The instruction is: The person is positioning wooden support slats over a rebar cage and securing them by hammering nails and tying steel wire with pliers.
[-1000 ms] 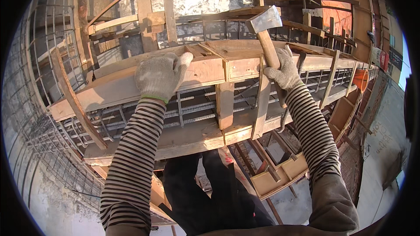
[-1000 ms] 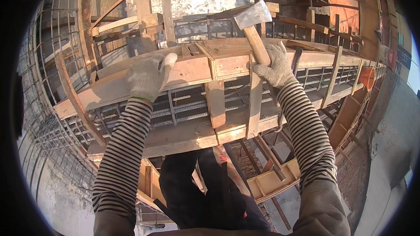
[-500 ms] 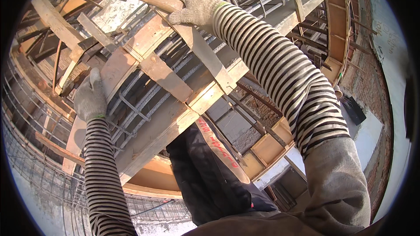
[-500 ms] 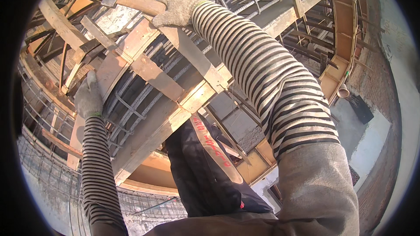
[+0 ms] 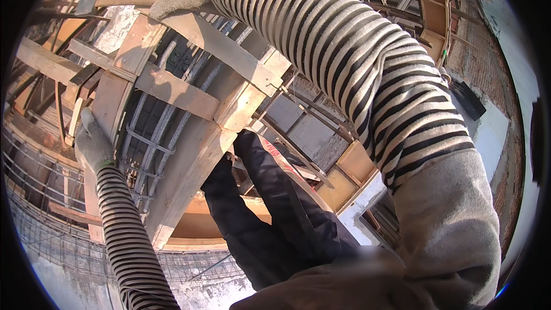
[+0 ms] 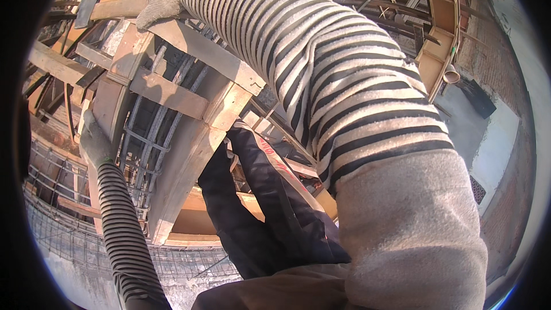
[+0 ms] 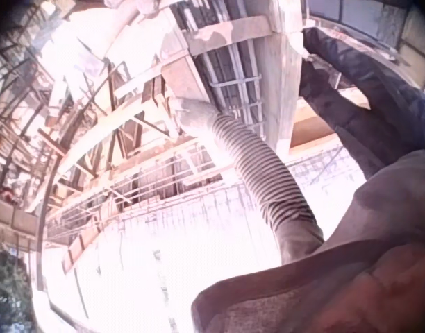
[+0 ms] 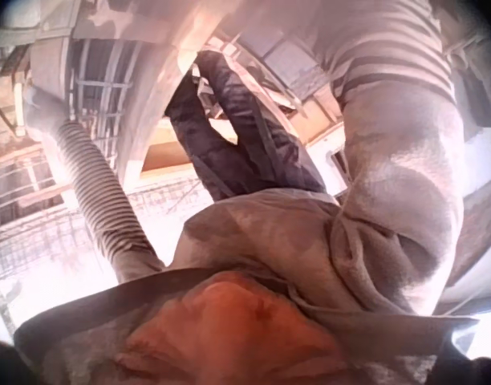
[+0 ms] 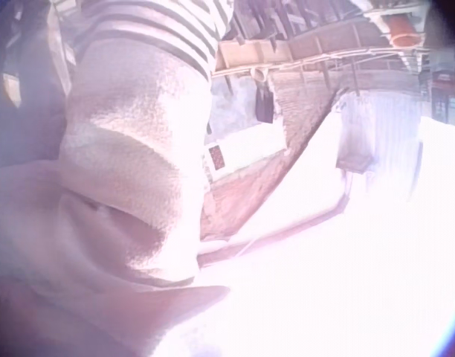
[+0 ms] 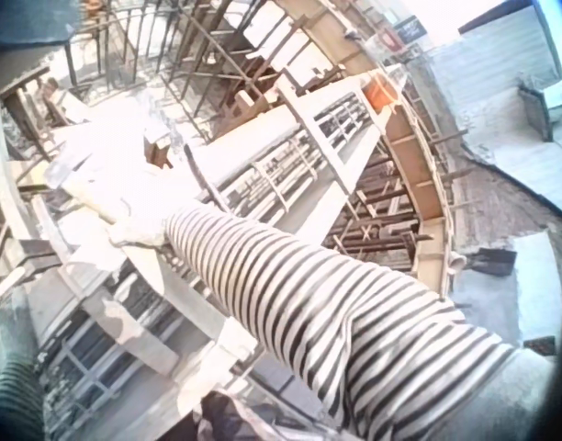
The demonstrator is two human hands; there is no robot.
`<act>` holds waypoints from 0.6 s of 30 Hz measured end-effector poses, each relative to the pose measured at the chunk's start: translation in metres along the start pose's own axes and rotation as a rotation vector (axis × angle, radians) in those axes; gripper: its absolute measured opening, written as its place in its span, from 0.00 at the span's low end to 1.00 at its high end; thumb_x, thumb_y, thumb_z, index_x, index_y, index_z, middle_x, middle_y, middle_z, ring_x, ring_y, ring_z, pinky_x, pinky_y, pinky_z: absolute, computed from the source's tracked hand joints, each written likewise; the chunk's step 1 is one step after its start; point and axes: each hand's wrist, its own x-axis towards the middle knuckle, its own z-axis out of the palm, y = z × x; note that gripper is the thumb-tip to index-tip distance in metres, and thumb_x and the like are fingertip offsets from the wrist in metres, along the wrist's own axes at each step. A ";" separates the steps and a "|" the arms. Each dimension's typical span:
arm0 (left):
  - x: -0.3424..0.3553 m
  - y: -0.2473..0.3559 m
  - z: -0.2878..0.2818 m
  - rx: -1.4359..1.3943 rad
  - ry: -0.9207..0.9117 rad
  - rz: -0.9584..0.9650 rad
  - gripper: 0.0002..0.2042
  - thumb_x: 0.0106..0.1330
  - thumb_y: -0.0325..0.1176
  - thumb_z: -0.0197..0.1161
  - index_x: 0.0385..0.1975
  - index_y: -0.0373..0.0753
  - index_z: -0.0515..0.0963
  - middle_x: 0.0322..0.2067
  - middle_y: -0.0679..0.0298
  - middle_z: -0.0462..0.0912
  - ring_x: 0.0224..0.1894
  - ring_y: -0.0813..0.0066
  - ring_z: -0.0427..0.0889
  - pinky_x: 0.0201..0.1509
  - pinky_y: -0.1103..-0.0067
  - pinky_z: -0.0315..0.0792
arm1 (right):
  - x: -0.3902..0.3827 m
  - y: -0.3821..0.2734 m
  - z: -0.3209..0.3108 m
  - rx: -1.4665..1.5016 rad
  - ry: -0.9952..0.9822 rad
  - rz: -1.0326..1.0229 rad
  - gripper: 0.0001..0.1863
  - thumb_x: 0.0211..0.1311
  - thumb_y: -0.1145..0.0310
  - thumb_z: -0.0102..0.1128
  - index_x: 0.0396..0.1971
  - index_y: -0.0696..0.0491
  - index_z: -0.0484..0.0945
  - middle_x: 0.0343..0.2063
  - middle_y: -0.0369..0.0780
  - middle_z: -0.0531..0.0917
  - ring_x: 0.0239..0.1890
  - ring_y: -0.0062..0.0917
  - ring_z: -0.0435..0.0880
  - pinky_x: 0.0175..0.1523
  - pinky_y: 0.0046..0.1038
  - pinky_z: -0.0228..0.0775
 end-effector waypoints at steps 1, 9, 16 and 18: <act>0.002 0.003 -0.006 0.083 -0.009 -0.015 0.41 0.78 0.68 0.38 0.57 0.33 0.84 0.47 0.43 0.89 0.50 0.47 0.89 0.57 0.61 0.77 | 0.004 0.000 0.005 0.005 -0.002 0.009 0.34 0.61 0.38 0.69 0.59 0.47 0.80 0.51 0.47 0.86 0.55 0.33 0.85 0.63 0.42 0.76; -0.003 0.003 -0.007 0.150 -0.053 -0.025 0.44 0.76 0.70 0.34 0.57 0.33 0.84 0.49 0.44 0.89 0.52 0.47 0.87 0.61 0.61 0.75 | 0.015 0.012 0.042 -0.013 -0.111 0.119 0.34 0.60 0.37 0.69 0.55 0.49 0.83 0.48 0.48 0.87 0.52 0.35 0.87 0.60 0.42 0.77; -0.003 0.011 -0.015 0.232 -0.072 -0.088 0.47 0.73 0.73 0.34 0.61 0.31 0.81 0.54 0.42 0.87 0.58 0.47 0.85 0.65 0.63 0.72 | 0.010 0.020 0.050 0.005 -0.095 0.157 0.34 0.59 0.36 0.68 0.52 0.51 0.85 0.46 0.48 0.88 0.49 0.37 0.88 0.58 0.41 0.78; -0.005 0.011 -0.013 0.189 -0.058 -0.090 0.48 0.73 0.73 0.34 0.62 0.30 0.80 0.55 0.41 0.86 0.59 0.46 0.84 0.66 0.63 0.71 | 0.010 0.022 0.054 0.007 -0.090 0.158 0.34 0.59 0.36 0.68 0.51 0.51 0.86 0.45 0.48 0.88 0.49 0.37 0.88 0.58 0.41 0.79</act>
